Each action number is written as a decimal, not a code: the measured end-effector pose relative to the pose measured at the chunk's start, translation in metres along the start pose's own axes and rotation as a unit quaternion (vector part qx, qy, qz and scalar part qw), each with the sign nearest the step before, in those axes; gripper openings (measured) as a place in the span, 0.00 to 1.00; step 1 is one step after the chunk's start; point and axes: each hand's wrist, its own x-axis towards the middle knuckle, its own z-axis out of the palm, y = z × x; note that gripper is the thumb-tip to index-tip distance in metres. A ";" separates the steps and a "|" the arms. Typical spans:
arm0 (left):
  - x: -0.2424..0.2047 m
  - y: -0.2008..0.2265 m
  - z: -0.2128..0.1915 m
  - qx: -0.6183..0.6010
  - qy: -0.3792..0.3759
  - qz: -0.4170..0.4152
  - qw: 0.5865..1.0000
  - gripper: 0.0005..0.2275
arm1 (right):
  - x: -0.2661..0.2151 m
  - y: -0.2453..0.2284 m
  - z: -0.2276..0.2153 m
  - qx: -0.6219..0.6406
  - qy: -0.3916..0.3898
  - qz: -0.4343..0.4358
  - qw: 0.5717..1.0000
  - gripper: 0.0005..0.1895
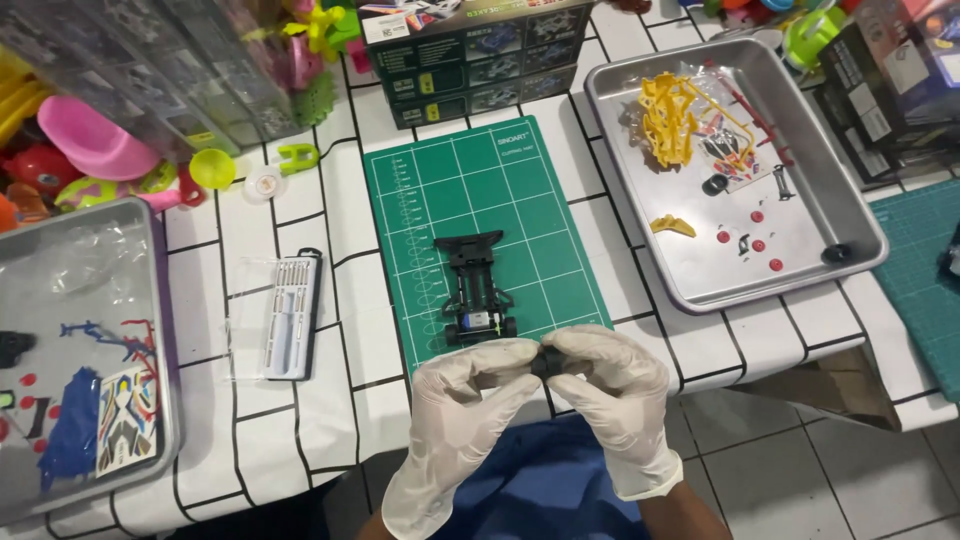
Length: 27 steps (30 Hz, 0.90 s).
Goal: The person assembles a black plastic model chassis on a green cutting mat. They insert small black components into the frame, pick up parts from a metal tray, and fit them into the structure. The person repeatedly adjusts the position of the model and adds small pieces to the assembly.
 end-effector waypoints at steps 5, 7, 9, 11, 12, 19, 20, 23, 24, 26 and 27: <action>0.001 -0.002 0.008 0.017 0.008 0.041 0.999 0.13 | -0.002 0.001 0.006 0.040 0.038 0.005 0.998 0.11; 0.001 -0.001 0.009 0.052 0.025 0.064 0.996 0.14 | -0.006 0.007 0.008 0.059 0.039 0.039 0.997 0.11; 0.002 -0.001 0.010 0.079 0.027 0.163 0.983 0.11 | -0.009 0.011 0.014 0.071 0.052 -0.012 0.996 0.15; 0.005 -0.007 0.007 0.035 0.030 0.118 0.992 0.11 | -0.011 0.013 0.017 0.034 0.065 -0.015 0.997 0.15; 0.007 -0.010 0.006 -0.011 0.031 0.074 0.997 0.10 | -0.012 0.014 0.018 -0.003 0.078 -0.021 0.997 0.17; 0.008 -0.019 0.010 -0.176 0.032 -0.052 0.982 0.07 | -0.006 0.019 0.001 -0.036 -0.007 -0.080 0.996 0.18; 0.006 -0.013 0.012 -0.135 0.027 -0.029 0.990 0.04 | -0.004 0.017 0.000 -0.066 0.000 -0.081 0.994 0.17; 0.000 -0.009 0.016 -0.052 0.037 -0.001 0.998 0.03 | 0.001 0.017 -0.004 -0.130 0.012 -0.121 0.984 0.18; -0.002 -0.011 0.016 -0.009 0.055 0.004 0.998 0.06 | 0.002 0.019 -0.005 -0.161 0.013 -0.160 0.974 0.19; 0.002 -0.016 0.014 -0.050 0.064 -0.031 0.996 0.12 | 0.000 0.022 -0.007 -0.214 0.023 -0.204 0.955 0.19; 0.003 -0.018 0.012 -0.090 0.073 -0.066 0.991 0.18 | 0.000 0.023 -0.008 -0.265 0.033 -0.248 0.931 0.19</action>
